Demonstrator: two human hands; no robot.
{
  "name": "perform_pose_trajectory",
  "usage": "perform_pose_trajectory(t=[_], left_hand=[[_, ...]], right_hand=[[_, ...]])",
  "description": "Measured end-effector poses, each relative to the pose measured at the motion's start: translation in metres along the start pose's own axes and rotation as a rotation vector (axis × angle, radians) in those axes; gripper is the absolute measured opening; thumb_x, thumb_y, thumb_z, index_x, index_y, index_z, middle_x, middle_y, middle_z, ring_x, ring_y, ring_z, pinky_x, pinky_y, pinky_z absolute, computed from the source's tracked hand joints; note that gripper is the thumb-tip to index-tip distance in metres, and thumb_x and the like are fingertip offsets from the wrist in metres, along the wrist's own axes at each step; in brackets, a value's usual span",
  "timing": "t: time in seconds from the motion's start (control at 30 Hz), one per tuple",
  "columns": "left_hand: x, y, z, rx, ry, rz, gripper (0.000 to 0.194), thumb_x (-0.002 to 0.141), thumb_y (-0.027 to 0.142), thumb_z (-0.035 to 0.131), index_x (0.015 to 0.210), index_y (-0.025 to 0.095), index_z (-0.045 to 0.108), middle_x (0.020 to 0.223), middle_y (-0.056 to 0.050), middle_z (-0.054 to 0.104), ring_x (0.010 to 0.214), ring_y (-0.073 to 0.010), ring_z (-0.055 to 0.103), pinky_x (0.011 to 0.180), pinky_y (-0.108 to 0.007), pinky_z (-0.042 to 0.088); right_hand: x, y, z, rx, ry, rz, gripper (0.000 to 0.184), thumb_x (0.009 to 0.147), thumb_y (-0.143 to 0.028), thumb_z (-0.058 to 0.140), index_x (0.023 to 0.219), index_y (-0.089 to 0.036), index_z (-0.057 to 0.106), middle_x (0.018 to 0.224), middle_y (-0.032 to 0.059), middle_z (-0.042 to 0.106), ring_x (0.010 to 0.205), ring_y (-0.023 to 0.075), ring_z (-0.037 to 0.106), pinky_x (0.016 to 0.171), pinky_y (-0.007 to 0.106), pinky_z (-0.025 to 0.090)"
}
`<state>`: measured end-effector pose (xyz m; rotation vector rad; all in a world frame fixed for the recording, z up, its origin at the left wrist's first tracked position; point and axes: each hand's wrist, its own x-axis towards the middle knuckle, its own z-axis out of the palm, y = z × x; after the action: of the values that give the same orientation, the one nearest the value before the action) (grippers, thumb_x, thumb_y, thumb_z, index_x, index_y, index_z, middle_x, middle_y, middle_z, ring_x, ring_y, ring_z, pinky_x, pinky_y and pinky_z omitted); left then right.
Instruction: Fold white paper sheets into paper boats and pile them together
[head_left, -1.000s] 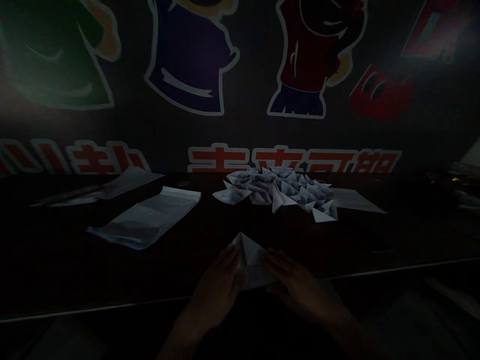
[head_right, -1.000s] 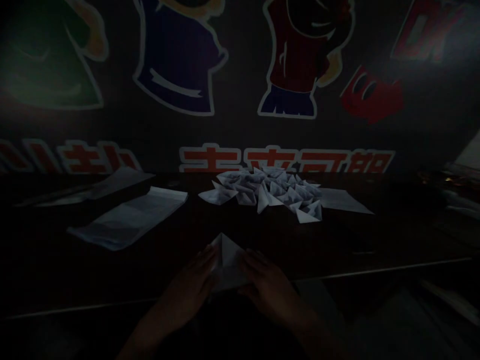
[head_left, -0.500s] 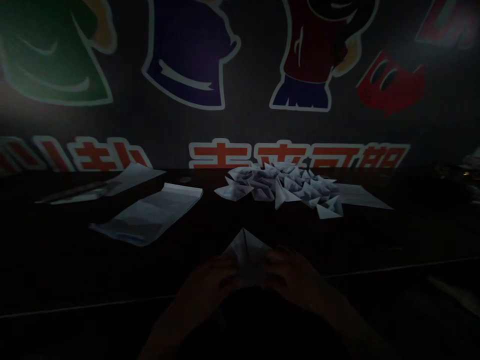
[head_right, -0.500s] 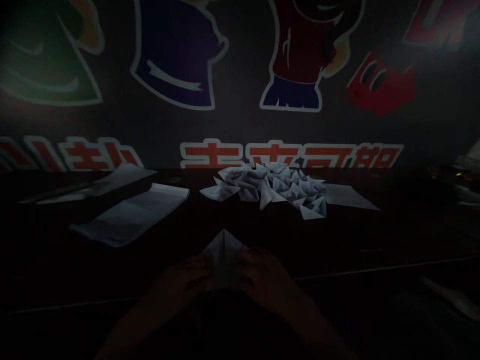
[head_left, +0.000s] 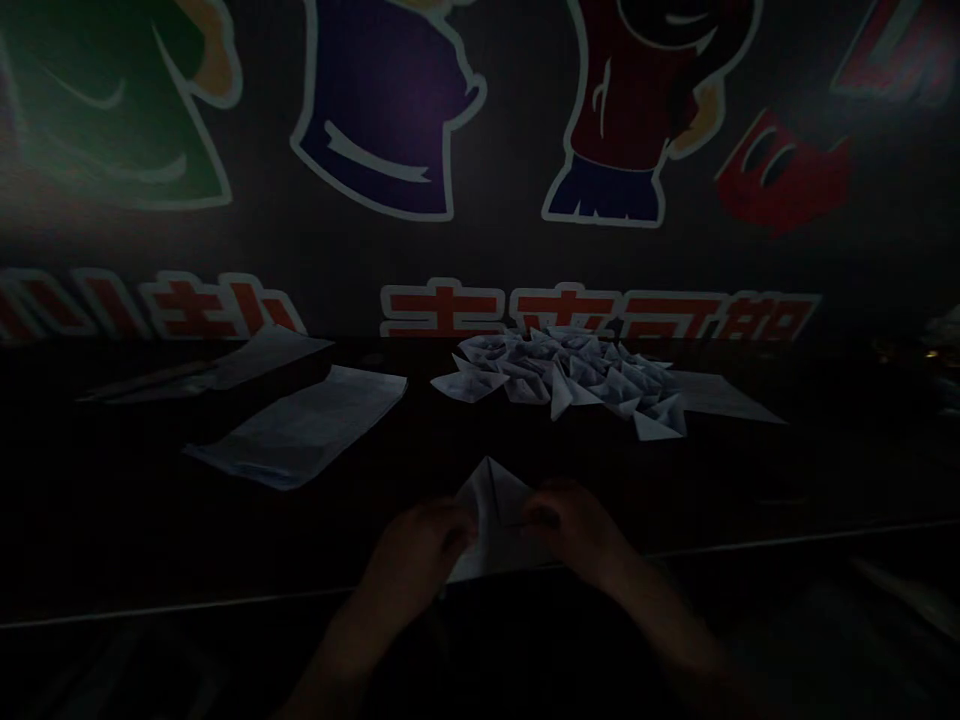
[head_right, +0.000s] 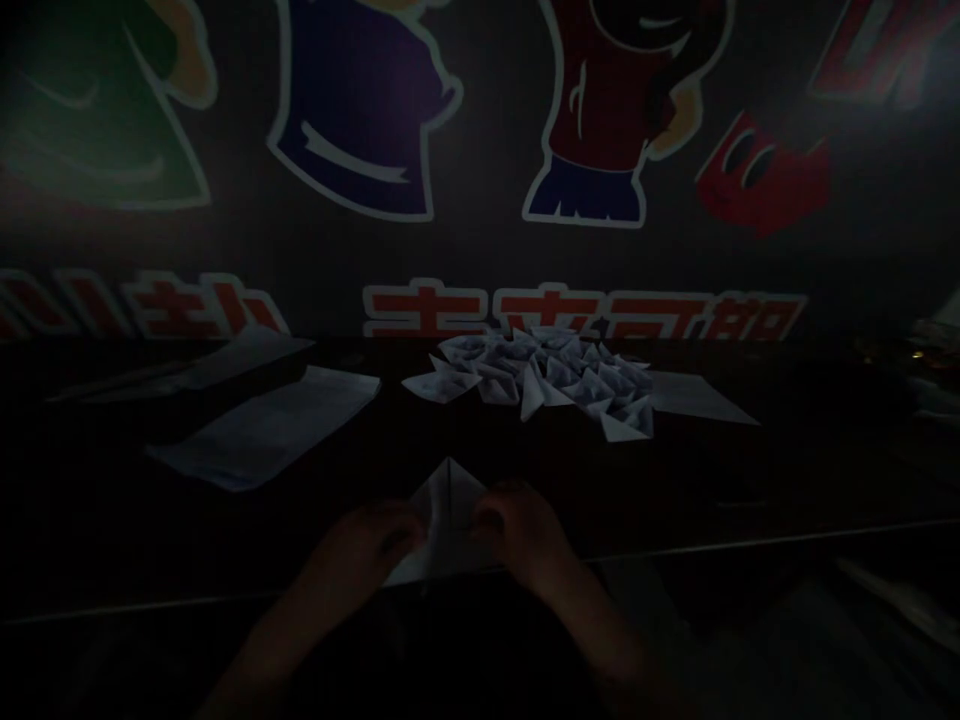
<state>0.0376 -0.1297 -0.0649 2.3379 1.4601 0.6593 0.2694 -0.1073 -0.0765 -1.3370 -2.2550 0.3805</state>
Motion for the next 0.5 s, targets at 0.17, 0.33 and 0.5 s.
perform_pose_trajectory(t=[0.17, 0.33, 0.5], left_hand=[[-0.012, -0.012, 0.002, 0.007, -0.017, 0.220, 0.019, 0.088, 0.023, 0.059, 0.103, 0.030, 0.070, 0.107, 0.001, 0.072, 0.099, -0.0179, 0.065, 0.089, -0.030, 0.049], [-0.012, -0.013, 0.005, 0.060, 0.034, 0.233, 0.025, 0.095, 0.025, 0.045, 0.100, 0.026, 0.070, 0.097, -0.002, 0.072, 0.089, -0.0165, 0.066, 0.083, -0.028, 0.052], [0.000, -0.004, 0.007, 0.220, 0.103, 0.077, 0.028, 0.094, 0.023, 0.043, 0.094, 0.021, 0.071, 0.093, -0.006, 0.070, 0.091, -0.0206, 0.064, 0.086, -0.036, 0.048]], right_hand=[[-0.013, -0.001, -0.004, -0.140, -0.048, -0.225, 0.018, 0.085, -0.017, 0.060, 0.092, -0.027, 0.074, 0.094, 0.0014, 0.070, 0.092, 0.0181, 0.060, 0.083, 0.032, 0.044], [-0.019, 0.000, -0.007, -0.119, -0.034, -0.244, 0.017, 0.084, -0.026, 0.065, 0.100, -0.025, 0.072, 0.101, 0.0019, 0.069, 0.095, 0.0180, 0.059, 0.087, 0.033, 0.044], [-0.001, -0.007, -0.006, -0.161, -0.028, -0.132, 0.019, 0.090, -0.018, 0.055, 0.081, -0.021, 0.072, 0.089, 0.0023, 0.069, 0.091, 0.0170, 0.059, 0.085, 0.032, 0.043]])
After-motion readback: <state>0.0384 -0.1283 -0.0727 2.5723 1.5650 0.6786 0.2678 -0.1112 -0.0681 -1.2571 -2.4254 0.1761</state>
